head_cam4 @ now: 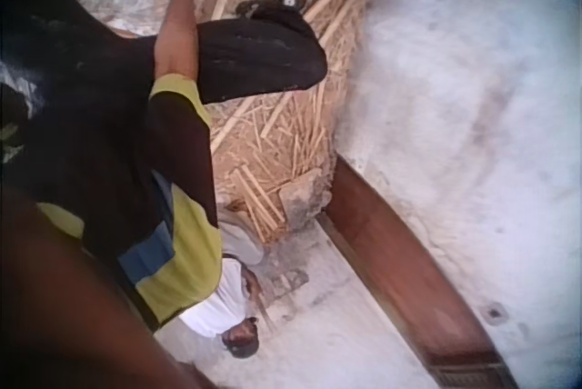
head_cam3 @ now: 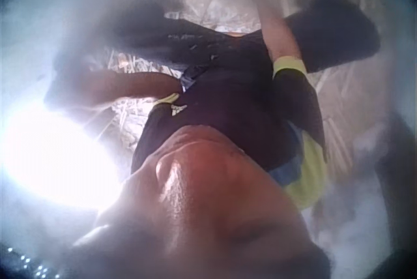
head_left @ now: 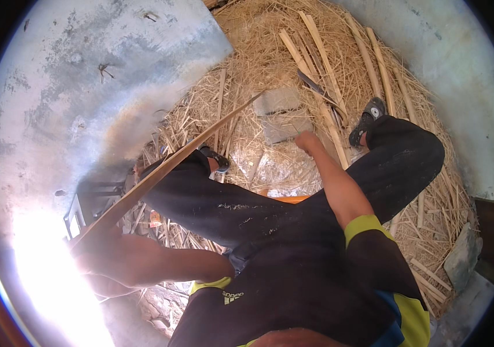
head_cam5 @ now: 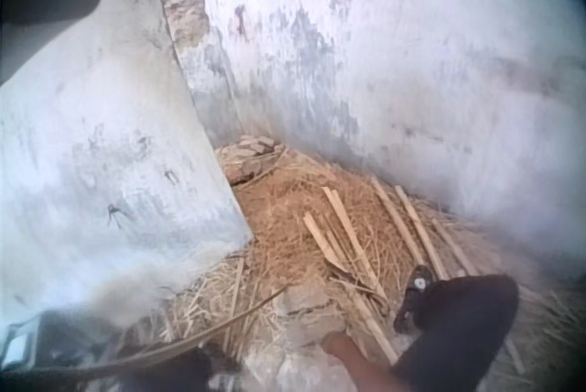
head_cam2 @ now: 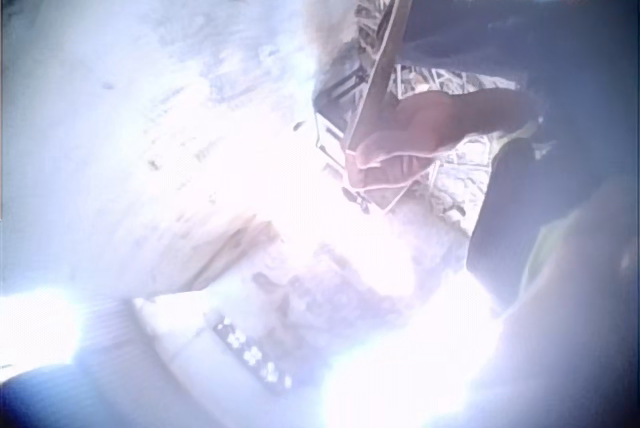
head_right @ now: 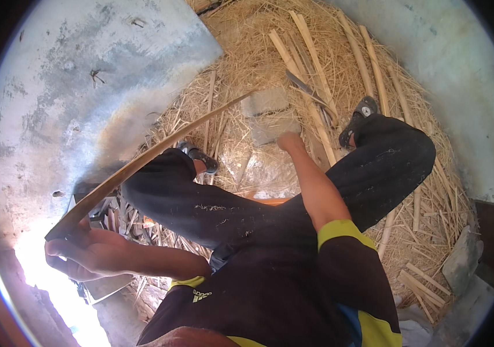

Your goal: The person sits cross-legged on a straw-covered floor and uses a green-handled knife to shave thin strips from a long wooden stick. They repeatedly rotate the stick and scrape along its length, producing wood shavings that fall onto the floor.

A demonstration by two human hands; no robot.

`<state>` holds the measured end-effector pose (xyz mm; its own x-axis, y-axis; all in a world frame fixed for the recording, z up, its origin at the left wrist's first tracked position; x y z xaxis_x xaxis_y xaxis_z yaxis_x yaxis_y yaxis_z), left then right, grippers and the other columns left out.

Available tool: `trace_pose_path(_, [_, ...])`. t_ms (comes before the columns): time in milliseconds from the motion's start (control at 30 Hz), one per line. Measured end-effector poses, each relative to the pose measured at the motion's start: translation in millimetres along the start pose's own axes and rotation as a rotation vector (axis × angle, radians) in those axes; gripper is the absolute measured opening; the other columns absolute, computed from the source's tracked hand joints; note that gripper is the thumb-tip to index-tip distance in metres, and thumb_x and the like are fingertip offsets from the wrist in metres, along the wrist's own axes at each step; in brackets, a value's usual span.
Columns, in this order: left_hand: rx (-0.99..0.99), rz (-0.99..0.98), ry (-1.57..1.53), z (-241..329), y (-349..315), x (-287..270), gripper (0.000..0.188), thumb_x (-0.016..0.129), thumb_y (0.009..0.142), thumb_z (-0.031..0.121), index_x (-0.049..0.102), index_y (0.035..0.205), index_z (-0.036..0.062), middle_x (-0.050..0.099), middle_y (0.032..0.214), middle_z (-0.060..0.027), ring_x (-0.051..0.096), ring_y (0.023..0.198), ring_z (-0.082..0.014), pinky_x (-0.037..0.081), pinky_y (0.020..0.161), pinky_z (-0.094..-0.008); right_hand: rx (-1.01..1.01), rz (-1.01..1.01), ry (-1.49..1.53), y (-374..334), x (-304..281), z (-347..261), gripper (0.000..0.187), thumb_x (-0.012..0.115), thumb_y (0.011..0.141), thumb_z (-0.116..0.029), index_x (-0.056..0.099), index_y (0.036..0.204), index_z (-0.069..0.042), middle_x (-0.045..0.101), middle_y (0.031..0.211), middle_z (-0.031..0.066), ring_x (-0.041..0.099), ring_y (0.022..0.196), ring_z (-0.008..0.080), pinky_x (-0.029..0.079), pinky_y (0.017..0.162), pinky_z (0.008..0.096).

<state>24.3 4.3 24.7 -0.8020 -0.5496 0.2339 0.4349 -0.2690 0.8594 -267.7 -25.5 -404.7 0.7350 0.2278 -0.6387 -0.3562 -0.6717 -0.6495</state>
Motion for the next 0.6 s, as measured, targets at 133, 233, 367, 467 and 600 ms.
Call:
trace_pose_path(133, [0.001,0.047,-0.02,4,-7,11,0.023,0.055,0.096,0.02,0.051,0.091,-0.0014,0.055,0.066,-0.0089,0.052,0.051,-0.0118,0.04,0.045,-0.0218,-0.4,0.112,0.422,-118,-91,-108,0.049,0.039,0.099,-0.041,0.056,0.103,0.004,0.052,0.062,0.0104,0.048,0.045,0.0242,0.043,0.049,0.0401])
trace_pose_path(233, [-0.042,0.11,0.028,-2,-14,-3,0.022,0.054,0.096,0.02,0.05,0.089,-0.0008,0.054,0.065,-0.0093,0.051,0.05,-0.0116,0.04,0.044,-0.0219,-0.82,0.053,0.572,-253,-125,-161,0.045,0.041,0.099,-0.04,0.054,0.104,0.003,0.05,0.058,0.0148,0.052,0.049,0.0281,0.041,0.052,0.0382])
trace_pose_path(367, [-0.012,0.033,0.053,15,-17,-1,0.023,0.048,0.098,0.02,0.047,0.088,-0.0013,0.052,0.067,-0.0119,0.05,0.053,-0.0139,0.037,0.041,-0.0208,-1.119,0.149,0.569,-329,-115,-176,0.027,0.049,0.096,-0.025,0.052,0.102,0.001,0.052,0.055,0.0193,0.057,0.053,0.0389,0.042,0.048,0.0435])
trace_pose_path(467, [0.025,-0.044,0.061,16,-21,-1,0.022,0.047,0.098,0.02,0.044,0.093,-0.0013,0.05,0.067,-0.0134,0.05,0.055,-0.0153,0.037,0.041,-0.0203,-1.029,0.204,0.444,-319,-110,-171,0.024,0.049,0.096,-0.023,0.048,0.097,0.001,0.053,0.053,0.0197,0.058,0.051,0.0403,0.045,0.046,0.0459])
trace_pose_path(600, [0.026,-0.112,-0.004,16,-22,-10,0.024,0.051,0.096,0.022,0.042,0.096,-0.0005,0.05,0.068,-0.014,0.051,0.056,-0.0164,0.039,0.042,-0.0201,-1.031,0.181,0.427,-332,-120,-166,0.021,0.052,0.094,-0.019,0.049,0.096,0.002,0.052,0.053,0.0188,0.056,0.048,0.0388,0.042,0.044,0.0451])
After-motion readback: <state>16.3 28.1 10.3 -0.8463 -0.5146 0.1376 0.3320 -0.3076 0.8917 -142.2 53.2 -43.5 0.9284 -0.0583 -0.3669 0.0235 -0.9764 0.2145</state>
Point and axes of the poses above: each hand's wrist, its own y-axis towards the middle knuckle, its own x-axis out of the palm, z = x × y, the point moved 2 cm from there along y, towards the middle knuckle
